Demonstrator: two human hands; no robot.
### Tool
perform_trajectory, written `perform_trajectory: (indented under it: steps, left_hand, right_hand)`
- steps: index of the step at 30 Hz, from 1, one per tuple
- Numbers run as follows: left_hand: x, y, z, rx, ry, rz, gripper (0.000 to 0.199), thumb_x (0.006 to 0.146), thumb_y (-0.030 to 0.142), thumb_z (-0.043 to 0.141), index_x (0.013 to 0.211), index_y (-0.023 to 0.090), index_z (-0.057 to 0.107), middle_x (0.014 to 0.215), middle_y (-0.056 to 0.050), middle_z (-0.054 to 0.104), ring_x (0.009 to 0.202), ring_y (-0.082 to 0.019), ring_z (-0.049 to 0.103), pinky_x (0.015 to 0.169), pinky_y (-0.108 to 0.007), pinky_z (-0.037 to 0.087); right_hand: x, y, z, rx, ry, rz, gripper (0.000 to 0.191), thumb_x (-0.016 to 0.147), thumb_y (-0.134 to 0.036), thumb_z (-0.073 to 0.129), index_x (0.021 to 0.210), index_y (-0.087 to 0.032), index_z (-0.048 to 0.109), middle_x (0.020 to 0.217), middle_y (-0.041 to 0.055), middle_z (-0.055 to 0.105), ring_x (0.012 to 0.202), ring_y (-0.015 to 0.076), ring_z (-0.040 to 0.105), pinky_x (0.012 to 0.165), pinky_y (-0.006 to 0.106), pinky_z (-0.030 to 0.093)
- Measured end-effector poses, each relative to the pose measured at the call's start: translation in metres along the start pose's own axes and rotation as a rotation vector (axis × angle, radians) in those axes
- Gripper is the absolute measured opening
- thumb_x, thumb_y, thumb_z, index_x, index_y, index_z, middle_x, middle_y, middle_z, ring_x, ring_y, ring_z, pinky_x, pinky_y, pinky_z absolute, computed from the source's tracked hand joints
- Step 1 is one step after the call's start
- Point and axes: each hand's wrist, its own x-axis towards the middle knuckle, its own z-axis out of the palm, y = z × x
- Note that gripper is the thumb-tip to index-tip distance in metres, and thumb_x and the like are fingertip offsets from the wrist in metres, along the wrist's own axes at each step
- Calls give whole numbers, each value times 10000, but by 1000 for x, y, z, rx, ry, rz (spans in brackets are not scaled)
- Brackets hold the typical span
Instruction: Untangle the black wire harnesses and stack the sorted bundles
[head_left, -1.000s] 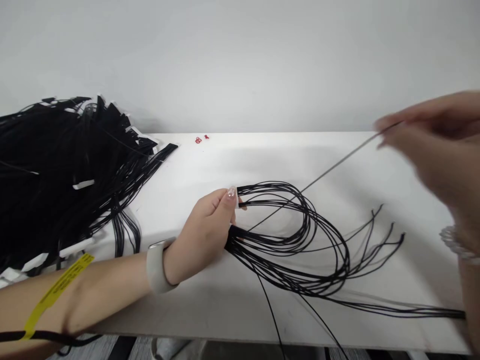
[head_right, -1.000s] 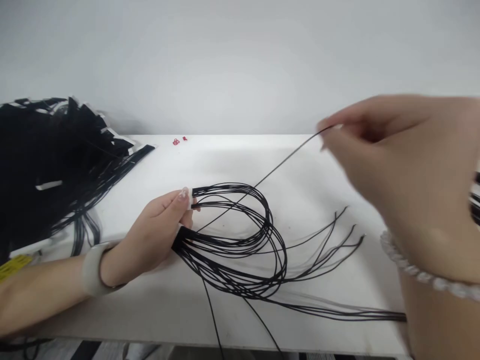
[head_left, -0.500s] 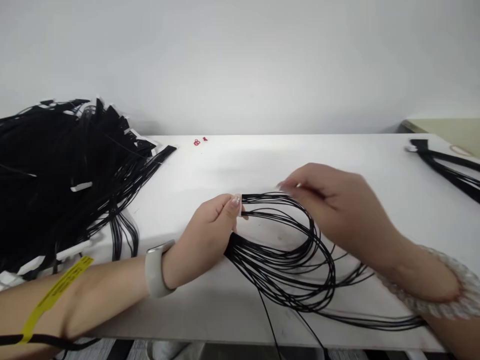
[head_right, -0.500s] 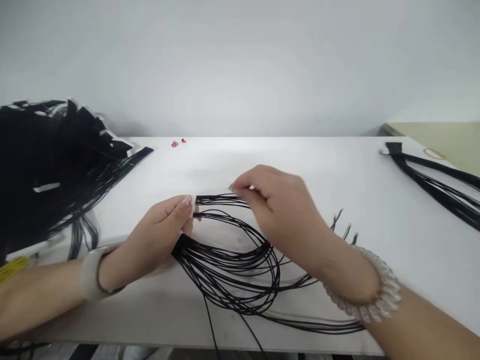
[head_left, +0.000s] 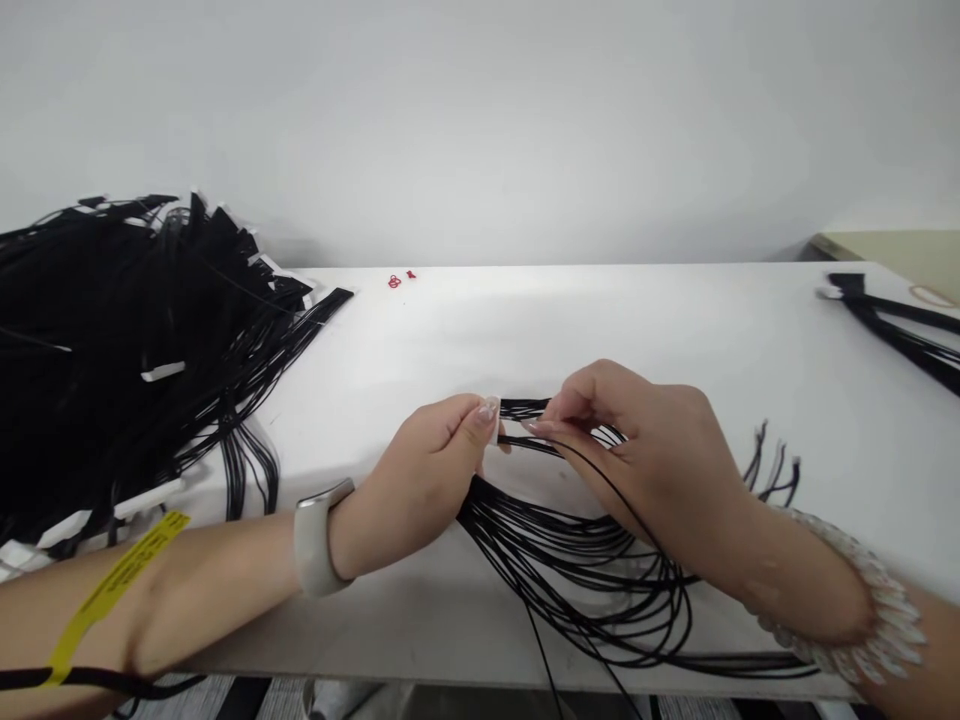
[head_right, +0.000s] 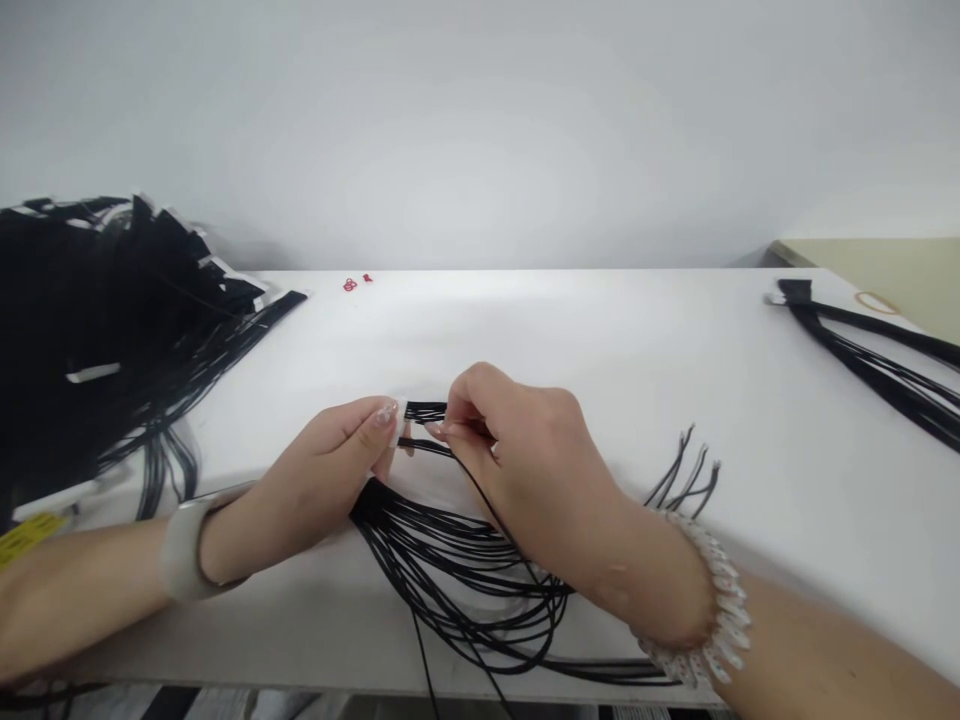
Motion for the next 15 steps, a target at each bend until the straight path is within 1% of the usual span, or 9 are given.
perform_trajectory:
  steps: [3,8,11,15]
  left_hand:
    - [0,1,0,12,5,-4,381,881,395,297,583,163,352,558,39,348,548,-88,325,520,-223,276]
    - [-1,2,1,20,-5,9,373,882,386,303,591,161,363,563,42,355,550,-84,328,532,-221,276]
    - [-1,3,1,49,-22,7,370,882,382,305,594,162,382,555,44,364,544,-84,332,531,-223,275]
    - [-2,5,1,83,-26,21,367,882,370,311,589,162,389,545,45,367,536,-84,332,533,-224,275]
  right_hand:
    - [1,0,-1,-16,-1,-8,57,756,-147,540,726,-173,499,574,-55,533,468,37,422,453,162,325]
    - [2,1,-1,0,-46,-3,73,760,-139,526,712,-179,488,559,-62,523,466,35,412,446,157,319]
    - [1,0,-1,9,-32,2,91,748,-114,523,707,-181,479,581,-62,534,472,34,413,448,155,320]
    - [-2,-1,1,-14,-30,-27,115,733,-93,522,701,-185,460,595,-66,530,477,32,399,458,157,315]
